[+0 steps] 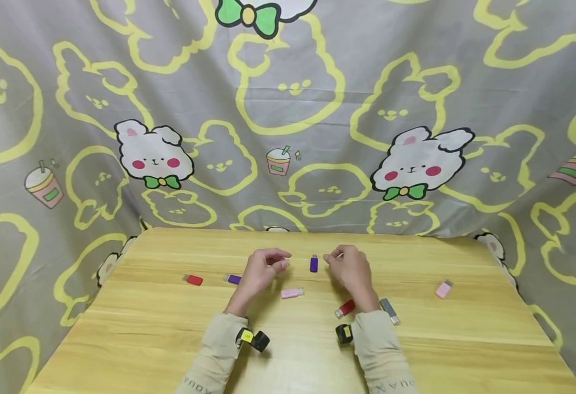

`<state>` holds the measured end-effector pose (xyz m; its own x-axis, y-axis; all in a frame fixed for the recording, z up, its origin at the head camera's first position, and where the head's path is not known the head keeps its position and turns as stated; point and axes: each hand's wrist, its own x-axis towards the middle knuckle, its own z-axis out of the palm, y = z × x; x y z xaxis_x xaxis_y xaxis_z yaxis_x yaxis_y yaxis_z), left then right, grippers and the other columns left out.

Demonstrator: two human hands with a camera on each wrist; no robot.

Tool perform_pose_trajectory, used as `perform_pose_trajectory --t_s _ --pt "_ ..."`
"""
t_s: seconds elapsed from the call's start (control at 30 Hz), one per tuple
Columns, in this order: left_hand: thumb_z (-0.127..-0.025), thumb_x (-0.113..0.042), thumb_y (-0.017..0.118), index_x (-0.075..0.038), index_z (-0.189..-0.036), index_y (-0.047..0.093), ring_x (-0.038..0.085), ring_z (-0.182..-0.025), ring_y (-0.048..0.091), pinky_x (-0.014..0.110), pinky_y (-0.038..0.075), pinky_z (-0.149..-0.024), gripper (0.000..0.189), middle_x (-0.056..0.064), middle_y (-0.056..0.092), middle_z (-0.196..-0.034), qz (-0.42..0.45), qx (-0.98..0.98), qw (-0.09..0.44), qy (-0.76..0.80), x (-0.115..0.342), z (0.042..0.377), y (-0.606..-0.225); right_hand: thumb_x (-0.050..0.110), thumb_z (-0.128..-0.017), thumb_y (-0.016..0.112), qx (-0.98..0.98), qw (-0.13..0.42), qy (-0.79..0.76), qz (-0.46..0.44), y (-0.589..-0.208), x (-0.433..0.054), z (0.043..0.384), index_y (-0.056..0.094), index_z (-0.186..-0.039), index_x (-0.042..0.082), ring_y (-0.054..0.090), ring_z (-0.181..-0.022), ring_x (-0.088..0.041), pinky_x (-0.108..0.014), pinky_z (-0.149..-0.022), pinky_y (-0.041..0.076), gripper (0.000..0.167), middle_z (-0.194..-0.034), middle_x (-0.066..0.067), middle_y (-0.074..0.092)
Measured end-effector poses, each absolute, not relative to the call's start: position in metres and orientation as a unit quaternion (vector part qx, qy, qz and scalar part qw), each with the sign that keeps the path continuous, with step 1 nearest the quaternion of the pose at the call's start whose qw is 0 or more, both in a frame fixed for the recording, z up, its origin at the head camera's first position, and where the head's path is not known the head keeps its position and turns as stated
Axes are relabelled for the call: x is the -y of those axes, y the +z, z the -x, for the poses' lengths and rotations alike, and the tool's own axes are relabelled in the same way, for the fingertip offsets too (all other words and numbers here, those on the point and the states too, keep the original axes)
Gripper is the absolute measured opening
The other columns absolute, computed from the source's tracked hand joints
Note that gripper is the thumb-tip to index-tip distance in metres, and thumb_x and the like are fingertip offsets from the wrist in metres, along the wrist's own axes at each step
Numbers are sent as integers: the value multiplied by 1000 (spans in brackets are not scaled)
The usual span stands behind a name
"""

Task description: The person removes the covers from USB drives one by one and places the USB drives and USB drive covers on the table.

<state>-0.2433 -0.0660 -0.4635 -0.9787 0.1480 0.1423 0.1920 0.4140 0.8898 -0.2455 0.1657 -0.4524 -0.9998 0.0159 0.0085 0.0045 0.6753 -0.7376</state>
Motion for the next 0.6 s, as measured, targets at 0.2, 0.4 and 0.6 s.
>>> perform_pose_trajectory --t_s 0.2,0.4,0.6 --pt "-91 2 75 -8 -89 67 11 -69 58 25 49 -64 13 2 67 -78 99 880 35 -463 55 253 -470 24 -99 70 916 24 399 -21 -435 -205 218 74 -99 2 64 -70 -16 -33 -61 47 22 -84 -10 73" --pt "-91 0 75 -9 -86 70 11 -65 56 27 46 -63 12 0 66 -76 113 904 22 -411 44 259 -476 27 -101 67 930 40 367 -3 -426 -250 201 73 -106 0 65 -77 -17 -33 -64 48 28 -87 -8 73" --pt "-91 -3 76 -11 -84 70 11 -62 53 28 44 -60 12 -5 61 -71 122 919 16 -375 33 261 -481 32 -102 65 930 58 360 34 -427 -288 193 73 -108 -2 67 -78 -17 -31 -64 48 35 -89 -10 75"
